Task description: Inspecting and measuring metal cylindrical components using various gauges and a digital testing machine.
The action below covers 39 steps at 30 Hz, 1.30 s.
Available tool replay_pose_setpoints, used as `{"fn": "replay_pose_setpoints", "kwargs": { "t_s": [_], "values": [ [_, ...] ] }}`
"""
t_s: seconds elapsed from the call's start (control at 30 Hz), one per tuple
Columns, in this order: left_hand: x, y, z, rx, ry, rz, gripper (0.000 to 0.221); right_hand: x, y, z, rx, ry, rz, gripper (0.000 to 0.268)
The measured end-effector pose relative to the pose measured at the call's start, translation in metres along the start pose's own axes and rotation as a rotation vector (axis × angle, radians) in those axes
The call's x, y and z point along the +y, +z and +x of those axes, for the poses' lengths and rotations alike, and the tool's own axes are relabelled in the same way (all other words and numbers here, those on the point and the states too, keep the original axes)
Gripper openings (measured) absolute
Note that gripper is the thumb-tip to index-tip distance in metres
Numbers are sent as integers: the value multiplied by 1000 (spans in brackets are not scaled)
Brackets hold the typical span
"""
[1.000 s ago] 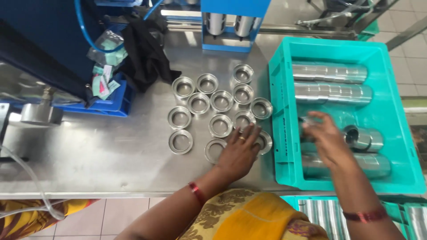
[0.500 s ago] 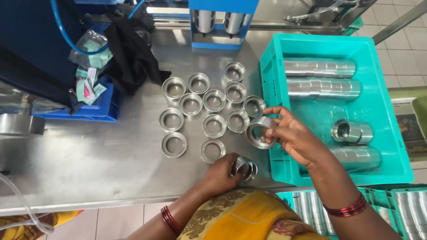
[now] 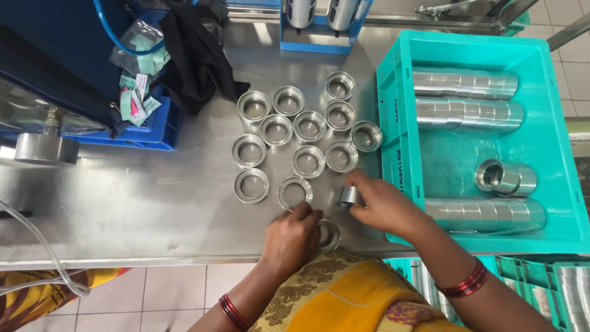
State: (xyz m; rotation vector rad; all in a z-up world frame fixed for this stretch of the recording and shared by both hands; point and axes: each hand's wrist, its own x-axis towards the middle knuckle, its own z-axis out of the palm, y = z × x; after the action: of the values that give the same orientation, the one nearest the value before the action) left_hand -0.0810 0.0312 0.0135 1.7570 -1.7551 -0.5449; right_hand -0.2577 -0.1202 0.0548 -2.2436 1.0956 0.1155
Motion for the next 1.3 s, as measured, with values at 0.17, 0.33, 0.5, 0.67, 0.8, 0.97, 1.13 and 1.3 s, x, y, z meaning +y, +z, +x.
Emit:
{"fn": "replay_pose_setpoints", "kwargs": {
  "t_s": [0.17,0.33,0.5,0.67,0.8,0.97,1.13,1.3],
  "values": [
    [-16,2,-3,113,-27,38,24,15,7,9,-52,23,104,46],
    [-38,-16,0,52,77,132,44,27,-30,-19,232,-249,-13,37],
    [-32,-21,11,-76,29,167,28,120,-122,-76,453,12,192,39],
    [-58,-12,4,41,-17,74,20,245,-126,-103,409,564,-144,57],
    [-100,0,-4,55,-530,-710,30,221,-110,-83,340,642,-220,74],
    [-73,-12,11,-45,-899,-1132,49,246,-95,-58,413,481,-581,60],
    [-75,9,7,-12,-852,-1109,58,262,-96,-33,323,558,-662,67],
    [-65,9,-3,46,-611,-945,60,284,-78,-17,238,589,-777,36]
  ]
}}
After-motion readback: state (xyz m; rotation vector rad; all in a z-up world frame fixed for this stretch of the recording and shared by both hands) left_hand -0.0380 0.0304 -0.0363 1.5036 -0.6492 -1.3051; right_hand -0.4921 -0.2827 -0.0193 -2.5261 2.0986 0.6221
